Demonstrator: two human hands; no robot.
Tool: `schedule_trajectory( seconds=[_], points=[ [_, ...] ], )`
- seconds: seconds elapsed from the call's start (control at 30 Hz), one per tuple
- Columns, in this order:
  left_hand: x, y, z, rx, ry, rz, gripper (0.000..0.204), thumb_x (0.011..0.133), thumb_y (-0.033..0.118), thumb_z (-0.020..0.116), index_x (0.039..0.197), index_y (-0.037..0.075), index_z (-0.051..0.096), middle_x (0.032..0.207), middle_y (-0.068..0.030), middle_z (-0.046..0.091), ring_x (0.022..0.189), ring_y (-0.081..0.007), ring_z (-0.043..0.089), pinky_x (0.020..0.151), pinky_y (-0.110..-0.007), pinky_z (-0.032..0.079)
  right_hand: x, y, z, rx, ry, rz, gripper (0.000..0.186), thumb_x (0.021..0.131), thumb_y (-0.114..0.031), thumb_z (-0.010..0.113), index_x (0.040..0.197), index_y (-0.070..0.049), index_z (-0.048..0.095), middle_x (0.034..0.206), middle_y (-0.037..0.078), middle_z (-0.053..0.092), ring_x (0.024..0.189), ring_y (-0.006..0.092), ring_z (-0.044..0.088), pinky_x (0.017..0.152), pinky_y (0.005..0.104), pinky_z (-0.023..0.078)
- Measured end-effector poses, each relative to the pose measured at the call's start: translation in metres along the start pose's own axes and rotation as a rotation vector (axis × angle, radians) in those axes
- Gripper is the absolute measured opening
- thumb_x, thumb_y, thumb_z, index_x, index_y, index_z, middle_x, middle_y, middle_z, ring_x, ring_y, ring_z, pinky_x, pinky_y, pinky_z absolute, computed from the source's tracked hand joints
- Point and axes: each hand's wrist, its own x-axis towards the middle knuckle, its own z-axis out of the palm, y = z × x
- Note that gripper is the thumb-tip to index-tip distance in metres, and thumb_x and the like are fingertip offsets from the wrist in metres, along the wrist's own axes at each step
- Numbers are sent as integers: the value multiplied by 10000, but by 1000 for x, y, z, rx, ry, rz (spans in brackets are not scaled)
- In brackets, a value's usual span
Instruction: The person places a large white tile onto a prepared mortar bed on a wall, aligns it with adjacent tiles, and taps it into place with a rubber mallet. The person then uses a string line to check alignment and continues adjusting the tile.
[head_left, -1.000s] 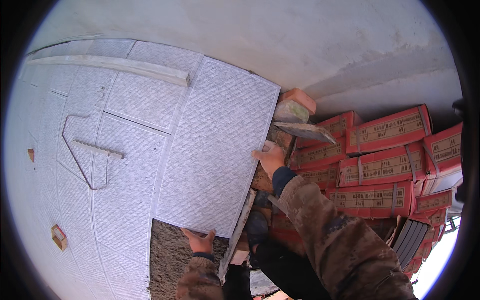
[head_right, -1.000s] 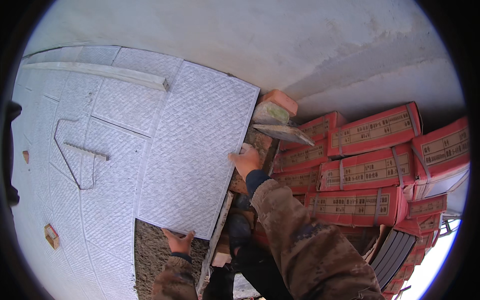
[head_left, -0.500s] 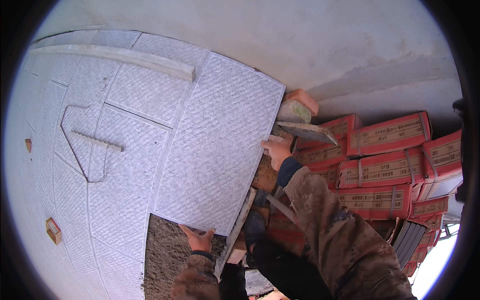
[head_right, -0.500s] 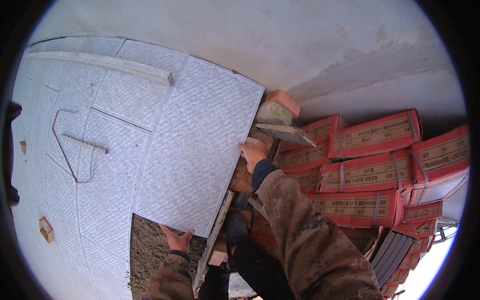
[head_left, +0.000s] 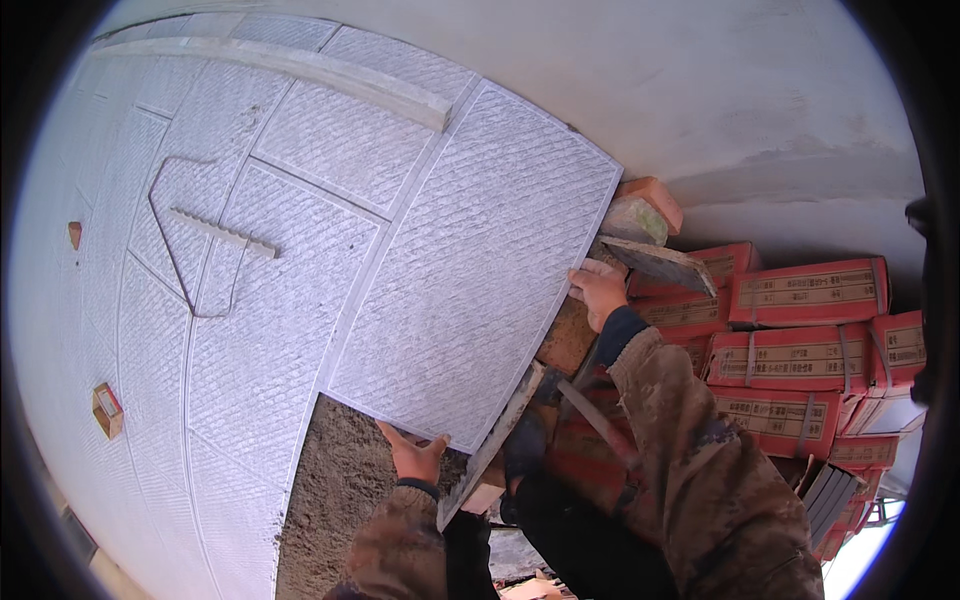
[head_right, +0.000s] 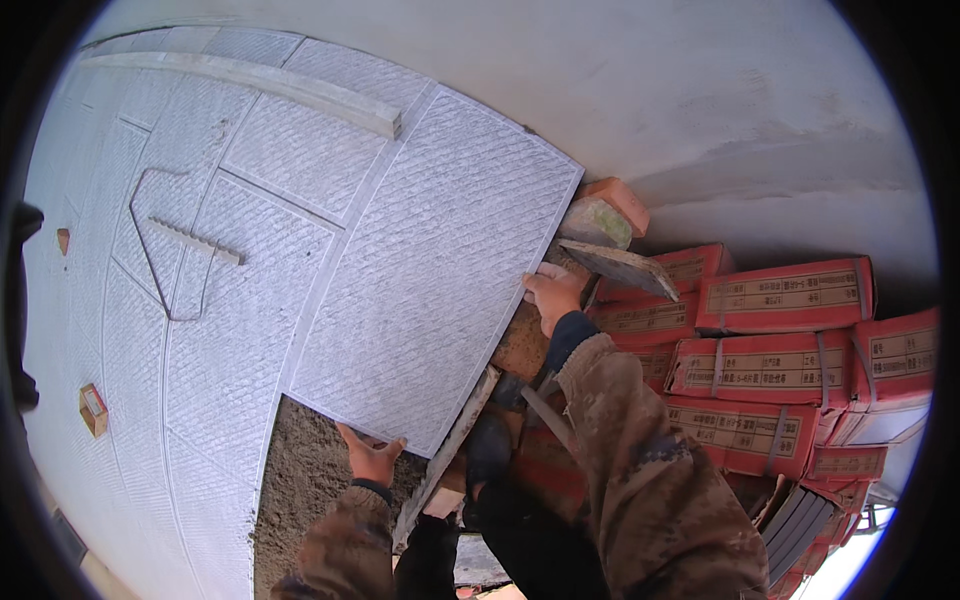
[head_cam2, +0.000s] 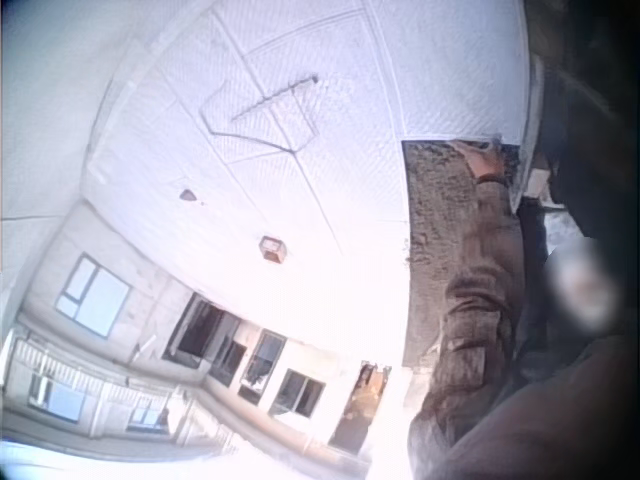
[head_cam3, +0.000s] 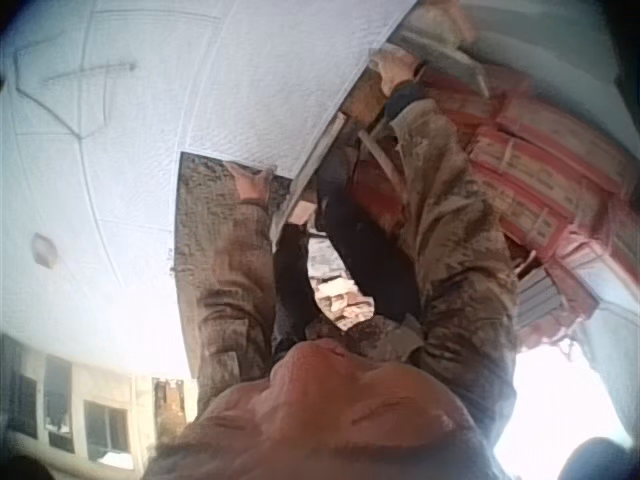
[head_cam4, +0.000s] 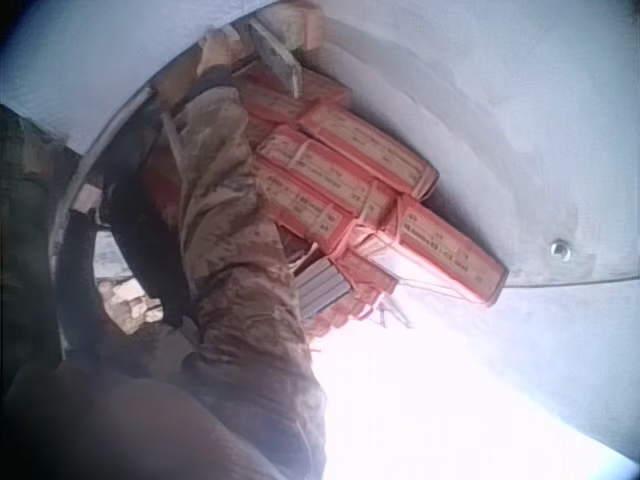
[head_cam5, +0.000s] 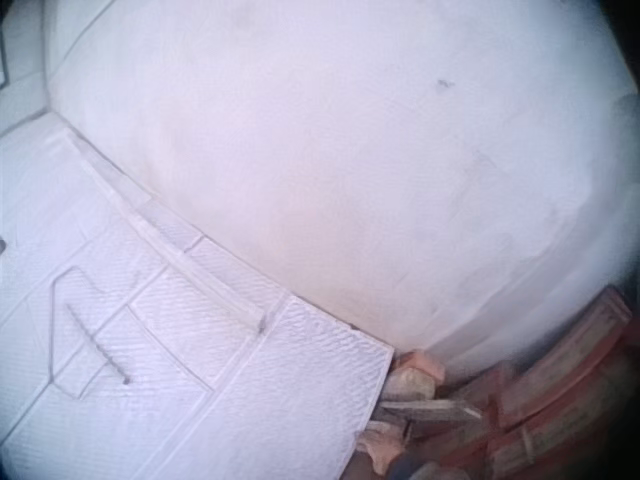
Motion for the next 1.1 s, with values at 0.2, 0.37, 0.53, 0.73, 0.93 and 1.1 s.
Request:
schedule_trajectory(
  seconds=[0.2, 0.37, 0.53, 0.73, 0.93, 1.1],
  points=[
    [5, -10, 0, -9, 0, -46, 1241, 718, 5, 814, 1542, -6, -113, 1165, -276, 615, 1012, -313, 656, 843, -397, 546, -2, -10, 2, -92, 21, -13, 309, 932, -75, 627, 1217, 45, 627, 1147, 112, 673, 1041, 235, 641, 935, 384, 523],
    [9, -22, 1, 100, 11, -3, 1274, 723, 105, 838, 1524, -17, -146, 1035, -278, 663, 907, -356, 689, 797, -412, 553, -7, -3, 0, -40, 62, 2, 320, 917, -114, 671, 1192, 45, 628, 1066, 109, 679, 930, 224, 653, 842, 373, 548],
    [6, -1, -18, 129, 19, -74, 1126, 723, 126, 832, 1532, -38, 67, 1033, -231, 677, 879, -357, 685, 783, -415, 552, -27, 8, 10, -579, 201, -318, 591, 833, -193, 772, 1320, 49, 540, 1175, 153, 631, 1041, 274, 620, 929, 407, 509],
    [12, 54, -58, 604, 203, 498, 1029, 687, 205, 868, 1503, -24, 284, 1429, -280, 431, 1286, -407, 462, 1047, -469, 415, -73, 9, 23, -1233, -41, -753, 787, 784, -251, 797, 1438, 13, 448, 1518, 277, 309, 1377, 424, 328, 1144, 462, 306],
    [69, 85, -45, 812, 144, 590, 1185, 588, 324, 931, 1516, -7, 272, 1555, -301, 238, 1440, -487, 214, 1178, -531, 248, -83, -2, 29, -1279, -83, -621, 802, 820, -262, 775, 1477, 5, 398, 1546, 289, 265, 1424, 429, 284, 1163, 445, 289],
    [72, 93, -46, 872, 122, 568, 1251, 542, 355, 949, 1533, 30, 259, 1569, -291, 213, 1442, -488, 208, 1177, -527, 256, -83, -4, 29, -1334, -92, -611, 818, 823, -261, 772, 1488, 4, 376, 1553, 288, 257, 1426, 428, 283, 1165, 444, 286]
  ],
)
